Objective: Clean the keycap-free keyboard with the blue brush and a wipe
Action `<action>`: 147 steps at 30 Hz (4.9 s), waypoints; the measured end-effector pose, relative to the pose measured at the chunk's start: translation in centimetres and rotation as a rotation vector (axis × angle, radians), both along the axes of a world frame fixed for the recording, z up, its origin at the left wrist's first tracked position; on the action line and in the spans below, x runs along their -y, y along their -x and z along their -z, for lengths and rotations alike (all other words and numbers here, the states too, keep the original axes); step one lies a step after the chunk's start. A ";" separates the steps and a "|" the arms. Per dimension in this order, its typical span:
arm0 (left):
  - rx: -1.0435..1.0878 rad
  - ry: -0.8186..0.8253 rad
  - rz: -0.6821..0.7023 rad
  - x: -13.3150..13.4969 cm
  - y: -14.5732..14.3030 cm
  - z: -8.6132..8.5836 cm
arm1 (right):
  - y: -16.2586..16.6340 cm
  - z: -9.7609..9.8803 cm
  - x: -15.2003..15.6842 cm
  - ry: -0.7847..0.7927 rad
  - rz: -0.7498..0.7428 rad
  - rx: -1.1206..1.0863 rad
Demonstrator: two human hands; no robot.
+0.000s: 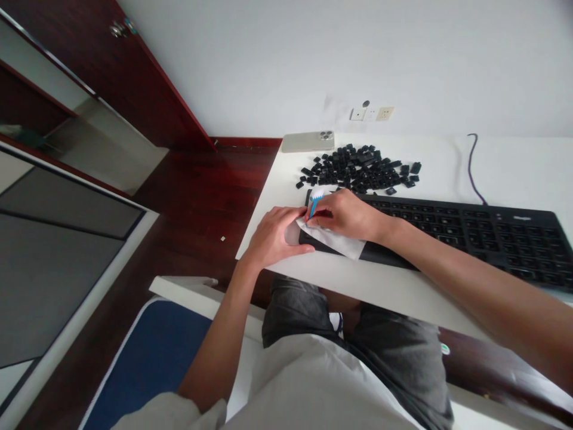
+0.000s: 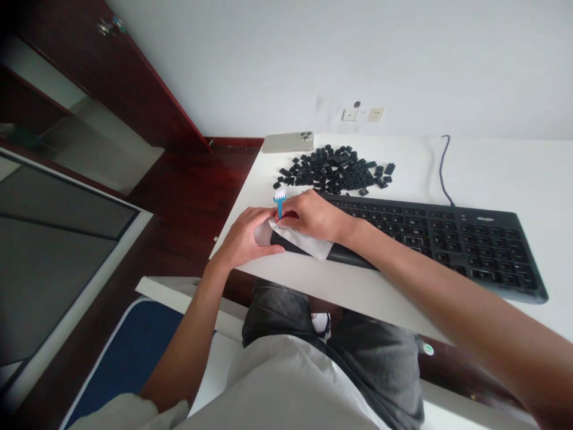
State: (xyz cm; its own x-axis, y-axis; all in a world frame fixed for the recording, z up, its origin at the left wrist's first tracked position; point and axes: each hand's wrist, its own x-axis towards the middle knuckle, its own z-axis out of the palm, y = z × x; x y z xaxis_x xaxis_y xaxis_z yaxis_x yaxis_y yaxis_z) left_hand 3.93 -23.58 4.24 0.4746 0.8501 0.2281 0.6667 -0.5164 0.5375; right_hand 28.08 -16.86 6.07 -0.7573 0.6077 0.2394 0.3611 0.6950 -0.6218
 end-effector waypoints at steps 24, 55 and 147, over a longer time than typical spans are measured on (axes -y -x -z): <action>-0.009 -0.041 0.004 -0.1 0.1 0.3 | 0.8 -0.3 1.6 -0.157 -0.076 0.091; -0.006 -0.003 -0.005 0.1 -0.1 -0.2 | -0.8 -1.4 0.0 0.166 0.136 -0.012; 0.014 -0.040 -0.008 -0.1 0.0 0.2 | 0.7 -4.4 3.4 -0.061 0.274 0.536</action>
State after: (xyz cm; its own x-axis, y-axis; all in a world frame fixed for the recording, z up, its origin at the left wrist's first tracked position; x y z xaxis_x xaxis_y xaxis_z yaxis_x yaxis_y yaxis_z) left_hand 3.90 -23.49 4.02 0.4646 0.8437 0.2691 0.6630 -0.5328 0.5258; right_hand 27.36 -20.24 10.43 -0.5995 0.7950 -0.0921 0.7843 0.5606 -0.2657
